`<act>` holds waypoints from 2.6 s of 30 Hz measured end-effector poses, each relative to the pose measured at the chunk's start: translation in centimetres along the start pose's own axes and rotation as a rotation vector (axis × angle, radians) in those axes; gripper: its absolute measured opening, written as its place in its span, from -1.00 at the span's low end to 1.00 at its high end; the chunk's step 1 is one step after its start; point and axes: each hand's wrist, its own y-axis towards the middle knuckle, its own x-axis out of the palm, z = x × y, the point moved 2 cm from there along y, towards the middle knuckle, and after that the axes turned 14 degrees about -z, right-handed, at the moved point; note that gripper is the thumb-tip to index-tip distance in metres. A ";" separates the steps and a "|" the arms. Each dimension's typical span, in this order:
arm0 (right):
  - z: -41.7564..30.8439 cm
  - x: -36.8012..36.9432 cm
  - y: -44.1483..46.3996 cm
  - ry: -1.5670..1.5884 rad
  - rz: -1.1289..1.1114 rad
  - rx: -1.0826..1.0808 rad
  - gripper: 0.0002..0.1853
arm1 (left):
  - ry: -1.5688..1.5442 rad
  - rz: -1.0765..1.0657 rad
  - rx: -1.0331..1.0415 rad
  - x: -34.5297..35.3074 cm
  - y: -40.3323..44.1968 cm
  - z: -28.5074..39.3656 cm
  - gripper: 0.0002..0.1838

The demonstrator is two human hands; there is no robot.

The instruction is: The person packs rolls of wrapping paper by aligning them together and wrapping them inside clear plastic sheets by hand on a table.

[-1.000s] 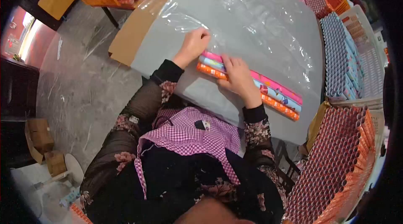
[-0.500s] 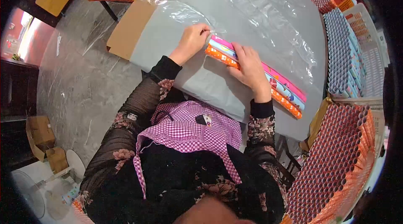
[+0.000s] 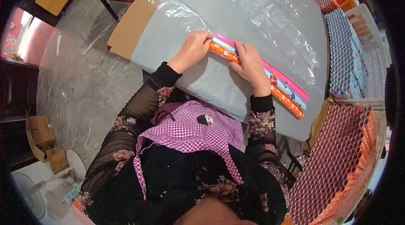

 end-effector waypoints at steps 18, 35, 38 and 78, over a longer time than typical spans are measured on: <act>-0.4 0.8 1.4 -0.032 0.024 0.054 -0.38 | 0.309 0.061 0.123 0.5 -1.0 1.5 -0.91; -1.9 0.8 2.4 -0.008 0.048 0.054 -0.38 | 0.162 0.081 0.206 1.9 -0.8 3.2 -0.96; -2.0 1.2 2.3 -0.024 0.128 -0.006 -0.39 | 0.100 0.111 0.236 2.1 -1.5 3.1 -0.96; -3.7 2.2 2.3 0.015 0.043 -0.052 -0.25 | 0.331 0.036 0.150 2.6 -1.1 3.9 -0.92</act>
